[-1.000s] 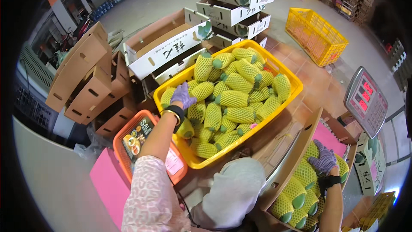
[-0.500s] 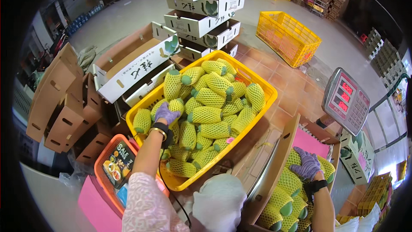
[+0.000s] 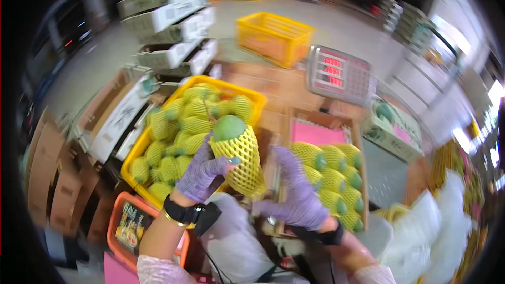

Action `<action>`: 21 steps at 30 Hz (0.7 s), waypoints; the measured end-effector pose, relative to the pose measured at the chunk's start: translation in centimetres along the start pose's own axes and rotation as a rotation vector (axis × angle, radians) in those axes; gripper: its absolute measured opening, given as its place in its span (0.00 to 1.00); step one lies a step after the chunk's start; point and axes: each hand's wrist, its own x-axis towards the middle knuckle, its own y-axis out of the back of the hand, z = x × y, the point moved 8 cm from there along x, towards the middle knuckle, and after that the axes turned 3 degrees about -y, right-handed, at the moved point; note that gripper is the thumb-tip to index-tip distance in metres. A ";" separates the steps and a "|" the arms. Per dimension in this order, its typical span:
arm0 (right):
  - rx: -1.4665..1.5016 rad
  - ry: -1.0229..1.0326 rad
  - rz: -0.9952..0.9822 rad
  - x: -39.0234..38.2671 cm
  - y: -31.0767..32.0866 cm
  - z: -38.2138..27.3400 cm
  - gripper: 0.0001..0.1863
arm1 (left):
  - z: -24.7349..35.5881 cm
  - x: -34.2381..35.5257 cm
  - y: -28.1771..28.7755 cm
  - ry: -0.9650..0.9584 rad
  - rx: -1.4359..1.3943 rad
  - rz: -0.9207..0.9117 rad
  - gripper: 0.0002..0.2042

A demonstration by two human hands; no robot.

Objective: Packing mangoes into boxes after weighing them and wrapping them in protective foam sleeves.

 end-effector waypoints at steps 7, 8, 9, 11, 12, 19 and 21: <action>-0.105 -0.225 0.288 -4.5 4.4 2.7 0.42 | -10.2 2.9 -7.6 0.349 -0.315 -0.154 0.17; -0.302 -0.213 0.214 -4.6 4.2 2.7 0.42 | -12.2 3.0 -7.5 0.461 -0.386 -0.100 0.17; -0.416 -0.232 0.184 -4.6 4.3 3.3 0.41 | -13.4 3.6 -7.4 0.480 -0.411 -0.083 0.18; -0.514 -0.170 0.211 -4.5 4.9 3.4 0.40 | -14.4 4.5 -7.3 0.397 -0.435 -0.133 0.18; -0.630 -0.154 0.192 -4.3 4.8 3.6 0.39 | -14.7 4.9 -7.0 0.364 -0.481 -0.125 0.17; -0.523 0.012 0.138 -2.3 5.9 4.6 0.31 | -14.6 6.4 -6.8 0.332 -0.586 -0.167 0.19; -0.405 0.044 0.122 -1.7 6.3 4.9 0.28 | -14.1 6.9 -6.9 0.321 -0.693 -0.164 0.19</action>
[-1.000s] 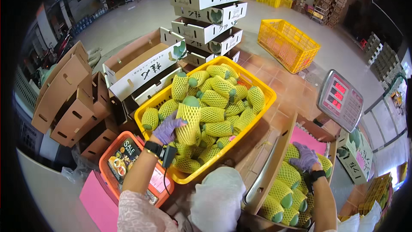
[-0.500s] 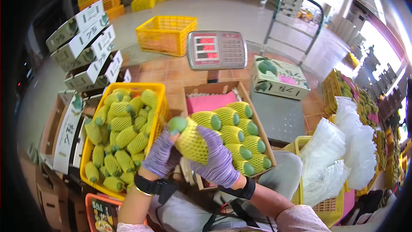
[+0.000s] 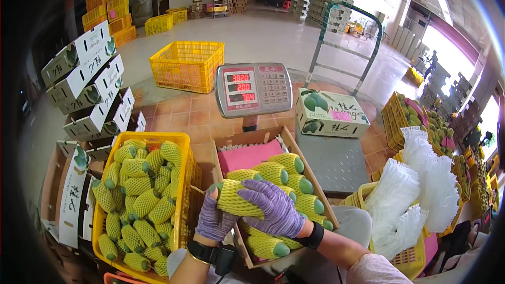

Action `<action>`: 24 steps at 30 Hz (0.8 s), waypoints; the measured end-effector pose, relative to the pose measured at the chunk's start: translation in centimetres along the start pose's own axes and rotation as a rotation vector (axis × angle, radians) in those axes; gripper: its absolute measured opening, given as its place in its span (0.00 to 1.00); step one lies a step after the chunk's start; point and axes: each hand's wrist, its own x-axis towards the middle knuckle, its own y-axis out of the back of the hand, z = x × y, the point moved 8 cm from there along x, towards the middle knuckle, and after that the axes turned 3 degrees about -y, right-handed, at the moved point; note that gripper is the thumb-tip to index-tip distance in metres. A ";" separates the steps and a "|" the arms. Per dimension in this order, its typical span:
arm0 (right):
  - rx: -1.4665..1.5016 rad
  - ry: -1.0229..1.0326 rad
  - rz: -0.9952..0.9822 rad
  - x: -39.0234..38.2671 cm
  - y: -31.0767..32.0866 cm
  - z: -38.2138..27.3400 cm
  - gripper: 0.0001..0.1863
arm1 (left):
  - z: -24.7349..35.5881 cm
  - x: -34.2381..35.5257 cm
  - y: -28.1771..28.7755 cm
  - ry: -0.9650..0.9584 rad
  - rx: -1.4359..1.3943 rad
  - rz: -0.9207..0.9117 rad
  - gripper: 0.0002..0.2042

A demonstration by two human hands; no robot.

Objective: Packing mangoes into boxes after weighing them and wrapping them in protective foam sleeves.

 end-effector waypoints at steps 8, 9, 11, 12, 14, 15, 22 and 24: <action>-0.454 0.097 0.029 0.3 -3.0 0.3 0.26 | 1.7 0.8 1.5 -0.116 0.061 0.097 0.14; -0.448 0.096 0.027 0.1 -3.1 0.6 0.26 | 2.0 0.8 1.8 -0.151 0.107 0.127 0.14; -0.591 0.222 0.140 -0.6 -2.7 0.3 0.27 | 1.8 0.9 2.2 -0.111 0.183 0.185 0.13; -0.670 0.281 0.178 -0.9 -2.4 0.3 0.26 | 1.7 0.9 2.2 -0.104 0.232 0.197 0.13; -0.647 0.332 0.143 -0.7 -2.2 1.2 0.27 | 1.3 1.1 1.9 -0.067 0.272 0.186 0.13; -0.635 0.387 0.152 -0.5 -1.9 1.5 0.27 | 0.9 1.4 2.1 -0.026 0.264 0.211 0.14; -0.337 0.228 -0.180 6.6 1.2 10.4 0.36 | 2.9 3.1 3.8 -0.093 0.491 0.307 0.32; -0.395 -0.007 -0.374 8.0 1.0 14.7 0.36 | 4.1 3.2 4.9 -0.118 0.534 0.412 0.37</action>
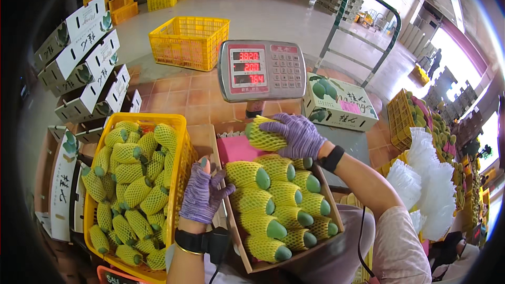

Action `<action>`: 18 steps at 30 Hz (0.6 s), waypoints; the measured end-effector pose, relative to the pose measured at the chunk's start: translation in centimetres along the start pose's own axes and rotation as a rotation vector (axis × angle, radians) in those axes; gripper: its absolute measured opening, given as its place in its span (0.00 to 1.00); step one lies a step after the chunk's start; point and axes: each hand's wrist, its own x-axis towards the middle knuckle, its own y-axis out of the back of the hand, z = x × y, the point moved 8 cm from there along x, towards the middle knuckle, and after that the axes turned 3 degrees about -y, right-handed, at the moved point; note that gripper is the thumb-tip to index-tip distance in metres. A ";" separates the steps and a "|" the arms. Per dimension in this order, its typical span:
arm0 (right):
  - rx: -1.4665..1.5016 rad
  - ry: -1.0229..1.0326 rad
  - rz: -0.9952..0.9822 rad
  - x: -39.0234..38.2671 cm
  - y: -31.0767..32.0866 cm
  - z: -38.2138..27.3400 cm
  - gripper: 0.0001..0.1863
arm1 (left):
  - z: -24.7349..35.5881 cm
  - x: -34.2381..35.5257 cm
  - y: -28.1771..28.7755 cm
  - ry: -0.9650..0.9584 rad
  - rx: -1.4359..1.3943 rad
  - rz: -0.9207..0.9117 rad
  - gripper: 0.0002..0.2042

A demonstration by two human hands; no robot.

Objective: Packing mangoes into boxes after weighing them and wrapping them in protective foam sleeves.

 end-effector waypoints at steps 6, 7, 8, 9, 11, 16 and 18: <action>-0.113 -0.203 -0.440 2.5 -5.5 5.6 0.38 | 0.9 0.9 0.1 -0.017 -0.006 -0.053 0.34; -0.165 -0.229 -0.525 2.5 -6.6 6.3 0.39 | 0.9 1.0 0.1 -0.014 -0.010 -0.051 0.33; -0.201 -0.244 -0.584 2.5 -7.4 6.9 0.39 | 0.8 1.0 0.2 -0.014 -0.008 -0.057 0.33; -0.196 -0.243 -0.587 2.6 -8.0 7.2 0.39 | 0.9 1.1 0.2 -0.026 0.002 -0.062 0.30; -0.316 -0.358 -0.670 2.1 -9.1 8.9 0.38 | 0.8 1.4 0.5 -0.033 0.012 -0.059 0.27; -0.277 -0.372 -0.684 2.0 -10.8 10.1 0.40 | 0.5 2.1 1.0 0.004 -0.012 -0.029 0.20; -0.152 -0.469 -0.733 1.6 -11.5 10.7 0.40 | 0.7 2.4 0.8 -0.019 -0.005 -0.064 0.20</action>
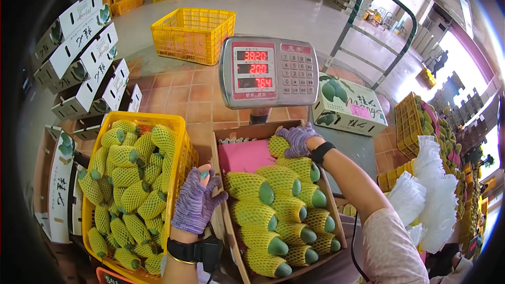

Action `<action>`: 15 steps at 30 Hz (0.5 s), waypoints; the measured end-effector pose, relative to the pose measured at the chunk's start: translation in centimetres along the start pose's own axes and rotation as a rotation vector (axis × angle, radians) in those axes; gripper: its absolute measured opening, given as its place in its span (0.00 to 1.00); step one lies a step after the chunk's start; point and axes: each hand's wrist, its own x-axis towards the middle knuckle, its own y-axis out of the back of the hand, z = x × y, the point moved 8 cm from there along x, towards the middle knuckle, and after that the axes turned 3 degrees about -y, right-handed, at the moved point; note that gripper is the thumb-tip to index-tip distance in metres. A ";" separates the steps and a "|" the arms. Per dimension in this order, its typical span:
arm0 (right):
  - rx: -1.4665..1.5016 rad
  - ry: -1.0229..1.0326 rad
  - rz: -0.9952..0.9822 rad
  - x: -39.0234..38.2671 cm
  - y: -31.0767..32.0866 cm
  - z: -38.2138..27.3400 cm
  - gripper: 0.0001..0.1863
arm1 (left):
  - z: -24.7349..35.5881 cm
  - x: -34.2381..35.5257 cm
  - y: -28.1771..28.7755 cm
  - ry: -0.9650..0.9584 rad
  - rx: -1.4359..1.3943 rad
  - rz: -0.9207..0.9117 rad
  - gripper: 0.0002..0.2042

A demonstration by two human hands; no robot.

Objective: Packing mangoes into boxes after weighing them and wrapping them in protective foam sleeves.

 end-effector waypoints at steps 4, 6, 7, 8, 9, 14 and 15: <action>-0.028 -0.046 -0.064 0.7 -0.9 0.1 0.41 | 0.6 1.1 0.6 -0.047 0.164 -0.005 0.19; -0.050 -0.040 -0.067 0.8 -1.0 -0.1 0.40 | 0.4 2.0 2.0 0.001 -0.064 0.097 0.18; -0.071 -0.045 -0.065 0.8 -1.0 -0.1 0.40 | 0.4 2.5 2.5 0.010 -0.059 0.113 0.18; -0.049 -0.062 -0.068 0.7 -1.1 0.0 0.39 | 0.7 3.0 3.0 -0.007 -0.039 0.133 0.17; -0.047 -0.047 -0.081 0.4 -1.2 -0.1 0.39 | 0.9 3.5 3.6 -0.015 -0.020 0.163 0.17; 0.011 0.016 0.051 -1.3 0.1 -0.4 0.39 | 1.9 4.9 4.6 -0.072 0.136 0.224 0.12; 0.032 0.051 0.095 -2.0 0.3 -0.2 0.39 | 1.9 4.9 4.4 -0.101 0.117 0.209 0.11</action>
